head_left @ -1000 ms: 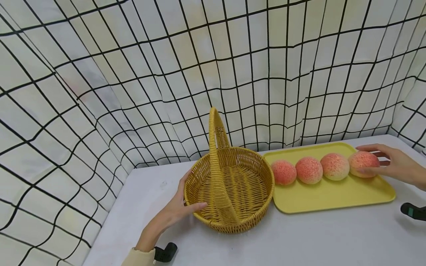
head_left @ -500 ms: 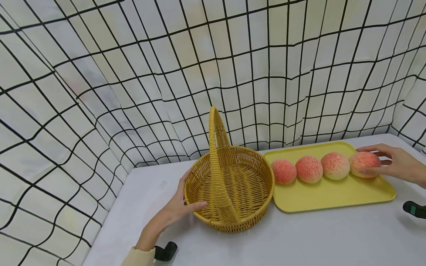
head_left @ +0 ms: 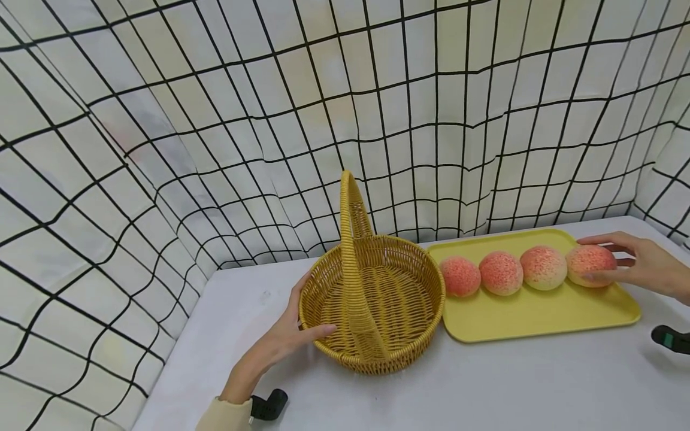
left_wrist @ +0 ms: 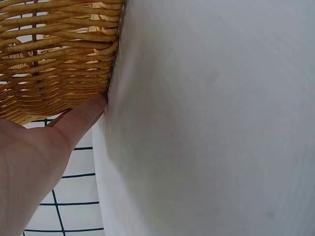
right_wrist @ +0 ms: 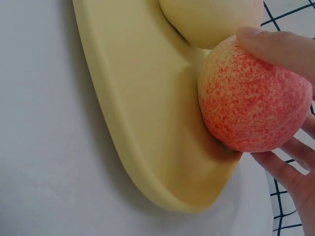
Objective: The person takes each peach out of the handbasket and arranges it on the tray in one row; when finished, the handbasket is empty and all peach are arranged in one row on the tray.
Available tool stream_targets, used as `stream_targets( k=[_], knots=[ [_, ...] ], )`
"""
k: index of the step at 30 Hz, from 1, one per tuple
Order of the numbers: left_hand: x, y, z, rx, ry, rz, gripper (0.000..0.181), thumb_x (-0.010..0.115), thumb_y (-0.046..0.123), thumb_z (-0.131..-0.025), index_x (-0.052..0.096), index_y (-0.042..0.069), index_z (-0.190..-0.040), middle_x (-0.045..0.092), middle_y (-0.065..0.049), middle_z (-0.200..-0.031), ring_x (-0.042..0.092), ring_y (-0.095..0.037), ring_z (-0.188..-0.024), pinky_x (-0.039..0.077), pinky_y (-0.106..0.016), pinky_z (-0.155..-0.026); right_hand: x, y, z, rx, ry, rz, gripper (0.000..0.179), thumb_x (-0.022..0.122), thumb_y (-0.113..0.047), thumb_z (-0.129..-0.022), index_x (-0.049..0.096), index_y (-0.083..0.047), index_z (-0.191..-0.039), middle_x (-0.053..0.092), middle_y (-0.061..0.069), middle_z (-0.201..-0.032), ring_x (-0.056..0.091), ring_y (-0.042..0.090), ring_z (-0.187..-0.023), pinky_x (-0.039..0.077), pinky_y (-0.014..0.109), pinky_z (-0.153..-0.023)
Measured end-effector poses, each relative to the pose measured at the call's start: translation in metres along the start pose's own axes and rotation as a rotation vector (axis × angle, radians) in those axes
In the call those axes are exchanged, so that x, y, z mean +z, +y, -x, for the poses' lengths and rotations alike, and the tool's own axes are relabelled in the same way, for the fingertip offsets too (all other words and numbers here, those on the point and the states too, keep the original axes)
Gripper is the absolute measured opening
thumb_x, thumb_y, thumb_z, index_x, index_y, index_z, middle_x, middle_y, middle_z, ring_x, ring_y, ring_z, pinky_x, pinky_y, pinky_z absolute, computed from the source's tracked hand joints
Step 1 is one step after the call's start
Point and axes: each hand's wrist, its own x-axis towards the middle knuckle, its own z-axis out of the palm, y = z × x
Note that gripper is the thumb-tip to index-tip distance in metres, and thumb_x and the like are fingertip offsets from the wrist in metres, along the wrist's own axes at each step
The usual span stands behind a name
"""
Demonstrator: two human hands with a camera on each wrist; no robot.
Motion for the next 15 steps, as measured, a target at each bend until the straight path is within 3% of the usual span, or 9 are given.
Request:
stream_targets(
  k=[7,9,10,12,13,15],
  knots=[
    [0.0001,-0.0015,0.0001,-0.016,0.003,0.002,0.118,0.083,0.033,-0.088,-0.003,0.03,-0.168,0.013,-0.025,-0.17,0.021,-0.049,-0.155,0.021,-0.067,-0.121,0.0005,-0.0011,0.0015,0.027,-0.018,-0.007,0.075,0.084,-0.023,-0.092,0.042,0.007,-0.146,0.033,0.038,-0.148,0.043,0.06,-0.12,0.042,0.076,-0.093],
    [0.0004,-0.0023,0.0007,-0.016,0.004,-0.003,0.117,0.083,0.034,-0.088,-0.003,0.03,-0.168,0.012,-0.024,-0.17,0.019,-0.049,-0.155,0.019,-0.068,-0.121,-0.0002,-0.0015,0.0016,0.022,-0.02,0.0,0.074,0.083,-0.023,-0.093,0.042,0.007,-0.147,0.033,0.039,-0.148,0.044,0.06,-0.119,0.048,0.07,-0.091],
    [0.0006,-0.0027,0.0008,-0.013,0.005,-0.006,0.117,0.083,0.034,-0.088,-0.003,0.03,-0.168,0.011,-0.024,-0.171,0.018,-0.049,-0.155,0.019,-0.068,-0.121,-0.0001,-0.0013,0.0013,0.02,-0.007,0.007,0.072,0.083,-0.023,-0.093,0.043,0.005,-0.146,0.038,0.034,-0.147,0.05,0.048,-0.121,0.053,0.059,-0.091],
    [0.0008,-0.0029,0.0009,-0.01,0.004,-0.013,0.118,0.083,0.035,-0.088,-0.003,0.029,-0.168,0.01,-0.023,-0.171,0.017,-0.049,-0.156,0.018,-0.068,-0.122,0.0,-0.0003,0.0008,-0.015,0.025,-0.004,0.065,0.079,-0.02,-0.096,0.045,0.005,-0.145,0.049,0.01,-0.144,0.054,0.02,-0.122,0.056,0.033,-0.091],
    [0.0006,-0.0029,0.0008,-0.008,0.003,-0.016,0.118,0.083,0.035,-0.088,-0.003,0.029,-0.168,0.01,-0.023,-0.171,0.017,-0.049,-0.156,0.018,-0.068,-0.122,-0.0002,-0.0014,0.0004,-0.026,0.038,-0.007,0.061,0.076,-0.02,-0.098,0.046,0.006,-0.145,0.05,0.009,-0.143,0.054,0.019,-0.121,0.053,0.02,-0.087],
    [0.0,-0.0028,0.0003,-0.005,0.002,-0.019,0.118,0.083,0.035,-0.088,-0.004,0.029,-0.168,0.01,-0.023,-0.171,0.017,-0.048,-0.156,0.018,-0.068,-0.122,0.0002,-0.0073,0.0,-0.028,0.062,-0.026,0.057,0.07,-0.02,-0.103,0.045,0.007,-0.147,0.05,0.009,-0.143,0.051,0.02,-0.125,0.053,0.026,-0.098]
  ],
)
